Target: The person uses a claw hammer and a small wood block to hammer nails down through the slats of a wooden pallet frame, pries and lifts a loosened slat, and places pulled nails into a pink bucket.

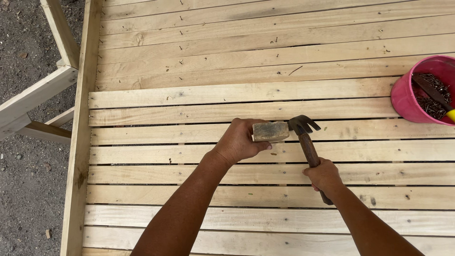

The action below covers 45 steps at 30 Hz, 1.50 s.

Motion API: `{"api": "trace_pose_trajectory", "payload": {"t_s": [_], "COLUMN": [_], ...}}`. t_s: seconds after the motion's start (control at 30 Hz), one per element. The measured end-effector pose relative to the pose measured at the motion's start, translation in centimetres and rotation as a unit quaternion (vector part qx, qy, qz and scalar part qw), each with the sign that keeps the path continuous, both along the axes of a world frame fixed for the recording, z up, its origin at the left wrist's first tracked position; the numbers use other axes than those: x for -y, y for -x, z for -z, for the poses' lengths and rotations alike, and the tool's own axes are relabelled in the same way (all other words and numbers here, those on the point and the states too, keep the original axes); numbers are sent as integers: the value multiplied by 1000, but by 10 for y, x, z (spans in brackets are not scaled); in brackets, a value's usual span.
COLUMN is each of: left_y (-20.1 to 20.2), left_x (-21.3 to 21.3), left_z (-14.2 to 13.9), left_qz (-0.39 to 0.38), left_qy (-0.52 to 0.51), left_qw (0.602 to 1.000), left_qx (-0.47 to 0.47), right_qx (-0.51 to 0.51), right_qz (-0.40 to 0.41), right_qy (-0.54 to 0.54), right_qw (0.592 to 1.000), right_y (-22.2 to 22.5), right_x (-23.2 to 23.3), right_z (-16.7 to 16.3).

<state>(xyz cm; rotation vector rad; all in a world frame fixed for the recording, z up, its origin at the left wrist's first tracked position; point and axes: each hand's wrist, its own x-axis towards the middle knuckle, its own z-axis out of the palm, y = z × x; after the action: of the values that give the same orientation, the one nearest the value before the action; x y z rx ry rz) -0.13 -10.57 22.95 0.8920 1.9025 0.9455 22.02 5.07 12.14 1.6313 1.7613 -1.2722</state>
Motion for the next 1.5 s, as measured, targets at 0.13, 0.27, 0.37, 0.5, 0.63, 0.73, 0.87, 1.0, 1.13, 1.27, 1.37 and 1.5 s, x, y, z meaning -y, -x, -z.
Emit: {"api": "trace_pose_trajectory", "payload": {"t_s": [0.13, 0.27, 0.37, 0.5, 0.63, 0.73, 0.87, 1.0, 1.13, 1.27, 1.37, 1.5], "left_y": [-27, -28, -37, -79, -117, -136, -152, -157, -158, -137, -101, -87], "left_x": [8, 2, -3, 23, 56, 69, 80, 86, 85, 70, 42, 2], "left_z": [6, 1, -5, 2, 41, 81, 132, 169, 160, 99, 41, -22], "left_qz": [52, 119, 250, 273, 268, 290, 344, 353, 329, 331, 230, 286], "left_qy": [-87, -23, 48, 38, -14, -22, 8, 24, 0, 6, -37, 96], "left_qw": [990, 981, 943, 932, 924, 912, 874, 874, 871, 897, 939, 942], "left_qx": [-95, -154, -212, -235, -272, -288, -342, -332, -365, -292, -255, -145], "right_qx": [5, 4, -3, -17, -33, -37, -39, -45, -31, -39, -23, -117], "right_qz": [3, 1, 22, 23, 30, 35, 37, 24, 22, 9, -4, 19], "right_qy": [-6, -11, -17, -2, 0, -5, -11, -18, -28, -27, -45, -21], "right_qw": [1000, 1000, 1000, 1000, 999, 999, 998, 999, 999, 999, 999, 993], "right_y": [-1, -2, -2, -3, -5, -7, -6, -6, -6, -7, -10, -14], "right_x": [-1, 0, 2, 2, 3, 6, 9, 8, 6, 4, 3, 2], "right_z": [2, 6, 9, 11, 14, 16, 18, 17, 17, 20, 24, 30]}}
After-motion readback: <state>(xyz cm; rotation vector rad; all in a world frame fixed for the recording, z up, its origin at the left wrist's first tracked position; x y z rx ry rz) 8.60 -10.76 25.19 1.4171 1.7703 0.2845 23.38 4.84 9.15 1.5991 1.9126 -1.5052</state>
